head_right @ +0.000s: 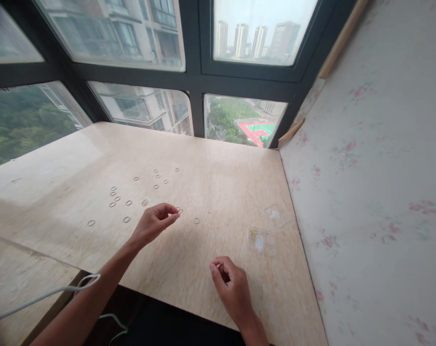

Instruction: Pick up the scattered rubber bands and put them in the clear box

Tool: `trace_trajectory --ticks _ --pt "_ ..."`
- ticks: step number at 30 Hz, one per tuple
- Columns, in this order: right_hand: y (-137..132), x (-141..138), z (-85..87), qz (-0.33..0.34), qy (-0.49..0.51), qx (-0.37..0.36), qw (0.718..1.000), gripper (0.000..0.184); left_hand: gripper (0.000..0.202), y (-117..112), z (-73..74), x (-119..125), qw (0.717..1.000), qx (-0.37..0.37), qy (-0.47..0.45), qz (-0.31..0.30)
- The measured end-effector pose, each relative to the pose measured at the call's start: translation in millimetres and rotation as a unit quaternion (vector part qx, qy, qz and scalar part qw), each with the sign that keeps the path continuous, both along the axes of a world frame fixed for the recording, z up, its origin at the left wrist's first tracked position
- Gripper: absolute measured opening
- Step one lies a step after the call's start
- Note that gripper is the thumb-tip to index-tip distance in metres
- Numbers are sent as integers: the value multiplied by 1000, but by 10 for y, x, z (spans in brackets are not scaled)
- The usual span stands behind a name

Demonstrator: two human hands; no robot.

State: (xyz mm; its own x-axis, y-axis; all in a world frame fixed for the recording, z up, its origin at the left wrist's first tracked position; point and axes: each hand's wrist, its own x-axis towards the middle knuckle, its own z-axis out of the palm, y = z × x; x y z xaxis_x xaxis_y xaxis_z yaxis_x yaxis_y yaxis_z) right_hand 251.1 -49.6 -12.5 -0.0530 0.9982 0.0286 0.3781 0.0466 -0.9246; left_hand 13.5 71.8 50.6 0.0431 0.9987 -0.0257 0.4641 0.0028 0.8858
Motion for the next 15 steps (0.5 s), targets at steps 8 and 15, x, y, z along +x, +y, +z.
trace_trajectory --ticks 8,15 --pt "19 -25 65 -7 18 4 1000 18 27 5 -28 769 992 -31 -78 -92" --pt "27 -28 91 -7 36 -13 999 13 18 58 50 1547 974 37 -29 -220"
